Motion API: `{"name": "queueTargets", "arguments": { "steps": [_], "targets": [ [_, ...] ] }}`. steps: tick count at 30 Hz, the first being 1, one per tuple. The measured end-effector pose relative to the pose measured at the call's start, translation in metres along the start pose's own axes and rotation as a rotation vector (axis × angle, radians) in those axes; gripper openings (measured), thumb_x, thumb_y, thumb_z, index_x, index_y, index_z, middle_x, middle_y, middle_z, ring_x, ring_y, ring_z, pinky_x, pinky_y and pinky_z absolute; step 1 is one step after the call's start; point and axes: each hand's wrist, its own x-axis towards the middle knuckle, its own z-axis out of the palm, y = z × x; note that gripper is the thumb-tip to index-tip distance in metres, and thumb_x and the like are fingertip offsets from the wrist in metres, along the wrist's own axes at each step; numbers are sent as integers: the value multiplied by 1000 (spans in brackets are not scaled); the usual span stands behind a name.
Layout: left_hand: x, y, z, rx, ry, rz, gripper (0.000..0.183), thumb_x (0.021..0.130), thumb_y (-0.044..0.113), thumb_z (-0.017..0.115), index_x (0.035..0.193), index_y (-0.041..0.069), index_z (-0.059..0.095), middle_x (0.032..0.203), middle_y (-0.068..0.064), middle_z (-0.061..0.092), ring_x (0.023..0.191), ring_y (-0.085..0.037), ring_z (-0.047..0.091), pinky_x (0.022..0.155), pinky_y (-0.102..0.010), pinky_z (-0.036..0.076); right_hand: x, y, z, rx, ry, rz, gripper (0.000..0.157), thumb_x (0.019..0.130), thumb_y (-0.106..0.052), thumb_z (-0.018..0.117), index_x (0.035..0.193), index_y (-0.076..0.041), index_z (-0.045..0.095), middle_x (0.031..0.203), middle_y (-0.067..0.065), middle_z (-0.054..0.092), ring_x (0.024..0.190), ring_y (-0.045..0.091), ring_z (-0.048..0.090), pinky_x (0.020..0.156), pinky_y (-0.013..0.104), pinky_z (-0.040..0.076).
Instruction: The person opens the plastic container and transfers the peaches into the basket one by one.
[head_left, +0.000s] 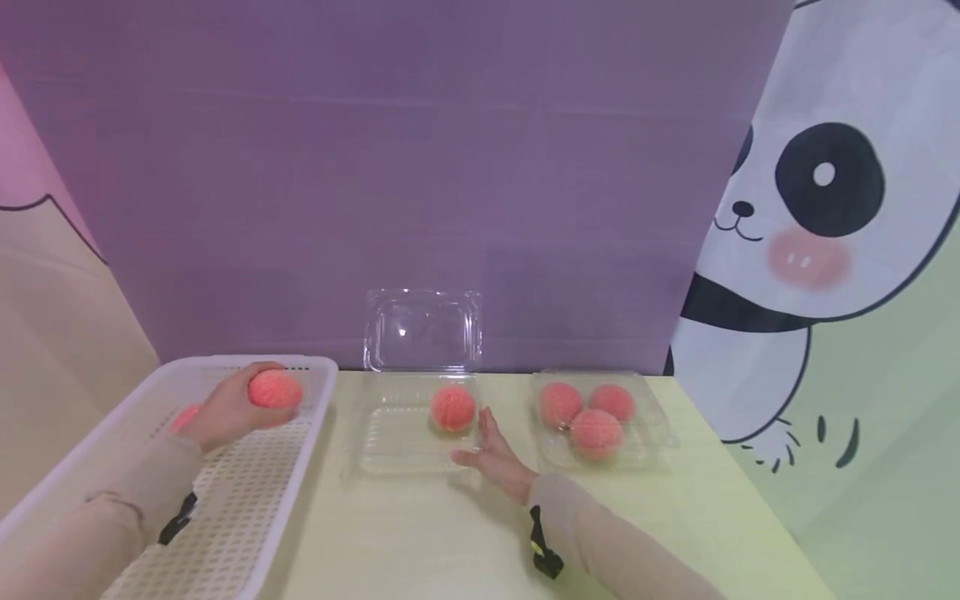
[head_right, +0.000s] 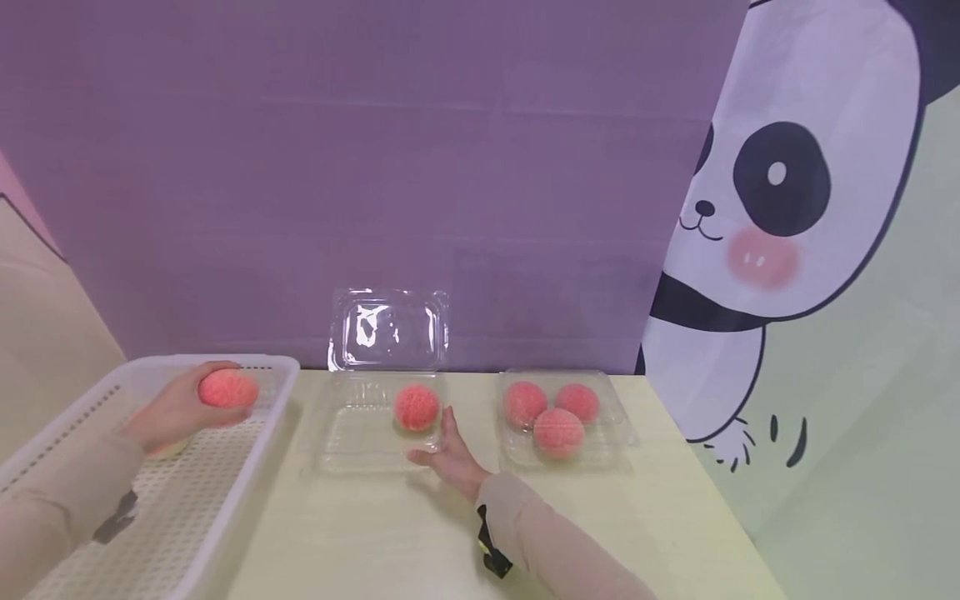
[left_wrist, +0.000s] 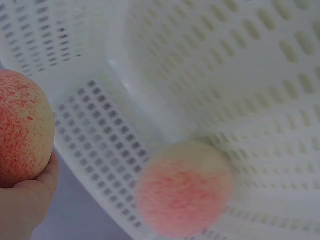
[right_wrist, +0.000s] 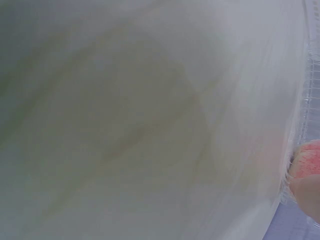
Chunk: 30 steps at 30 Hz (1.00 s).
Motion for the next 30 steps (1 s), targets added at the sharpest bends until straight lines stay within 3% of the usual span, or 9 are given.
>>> {"name": "queueTargets", "arguments": {
  "steps": [7, 12, 16, 23, 30],
  "targets": [
    [5, -30, 13, 87, -34, -2, 83, 65, 37, 80, 129, 1, 42, 123, -27, 51, 104, -41, 52, 83, -51, 46, 0, 1, -2, -2, 7, 0, 100, 82, -21, 65, 146, -8, -11, 153, 16, -5, 140, 36, 1, 111, 56, 6],
    [8, -47, 20, 141, -34, -22, 84, 61, 38, 81, 126, -1, 45, 120, -29, 52, 104, -44, 52, 83, -54, 46, -2, 2, 0, 1, -2, 2, 99, 83, -20, 65, 146, -9, -11, 153, 17, -5, 140, 36, 0, 111, 56, 5],
    [10, -58, 24, 206, -23, 3, 80, 61, 37, 81, 122, -2, 48, 116, -28, 55, 102, -43, 54, 82, -53, 47, -1, 2, 0, 2, 0, 3, 99, 83, -19, 64, 146, -9, -11, 153, 16, -5, 140, 36, 0, 111, 56, 5],
    [5, -60, 29, 265, -48, 48, 78, 56, 29, 83, 118, -7, 50, 107, -28, 58, 93, -41, 56, 77, -51, 49, -1, 2, 1, 12, -4, 6, 99, 83, -19, 64, 146, -9, -12, 153, 17, -5, 140, 36, 0, 111, 57, 5],
    [8, -62, 33, 281, -41, 43, 79, 59, 29, 82, 120, -7, 48, 111, -30, 56, 99, -45, 54, 80, -53, 47, 0, 2, -1, 9, -4, 3, 99, 83, -18, 64, 146, -9, -12, 153, 16, -6, 140, 34, -1, 111, 55, 4]
  ]
}}
